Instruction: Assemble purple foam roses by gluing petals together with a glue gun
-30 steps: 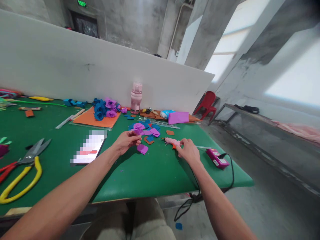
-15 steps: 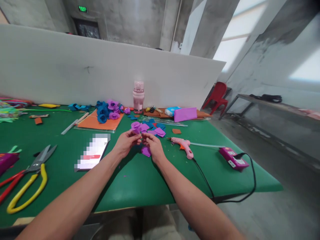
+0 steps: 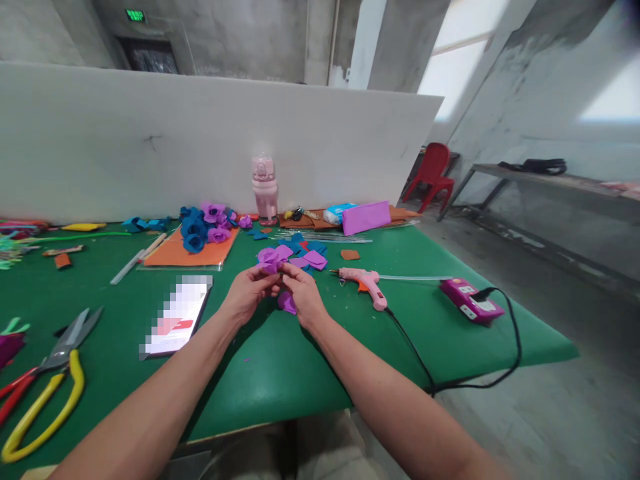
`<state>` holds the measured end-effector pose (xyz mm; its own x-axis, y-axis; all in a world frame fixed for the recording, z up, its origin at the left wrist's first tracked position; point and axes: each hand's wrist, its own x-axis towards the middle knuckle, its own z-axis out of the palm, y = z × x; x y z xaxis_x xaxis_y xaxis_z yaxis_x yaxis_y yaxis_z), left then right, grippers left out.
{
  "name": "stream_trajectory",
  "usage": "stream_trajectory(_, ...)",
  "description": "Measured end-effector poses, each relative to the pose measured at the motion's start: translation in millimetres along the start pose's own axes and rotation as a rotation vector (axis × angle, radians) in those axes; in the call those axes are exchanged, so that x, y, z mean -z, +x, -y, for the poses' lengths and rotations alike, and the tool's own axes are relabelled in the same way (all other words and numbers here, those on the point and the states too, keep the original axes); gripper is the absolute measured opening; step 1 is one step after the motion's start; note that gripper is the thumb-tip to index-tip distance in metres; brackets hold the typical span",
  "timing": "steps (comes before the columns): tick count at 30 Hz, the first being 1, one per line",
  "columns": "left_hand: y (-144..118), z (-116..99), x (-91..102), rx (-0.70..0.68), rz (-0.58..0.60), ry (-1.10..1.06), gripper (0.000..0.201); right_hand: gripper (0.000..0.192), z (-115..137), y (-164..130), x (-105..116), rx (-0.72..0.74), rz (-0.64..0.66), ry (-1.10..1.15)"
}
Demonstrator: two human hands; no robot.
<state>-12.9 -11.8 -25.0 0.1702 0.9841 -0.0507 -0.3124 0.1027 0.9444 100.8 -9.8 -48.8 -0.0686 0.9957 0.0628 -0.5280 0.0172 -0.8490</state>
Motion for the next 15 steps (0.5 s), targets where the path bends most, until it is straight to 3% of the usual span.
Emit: stream_trajectory(15,3.4,3.2,4.7,-0.033,-0.047,-0.006,0.032,0.032,0.7,-2.4,-0.3,0.054,0.005,-0.128)
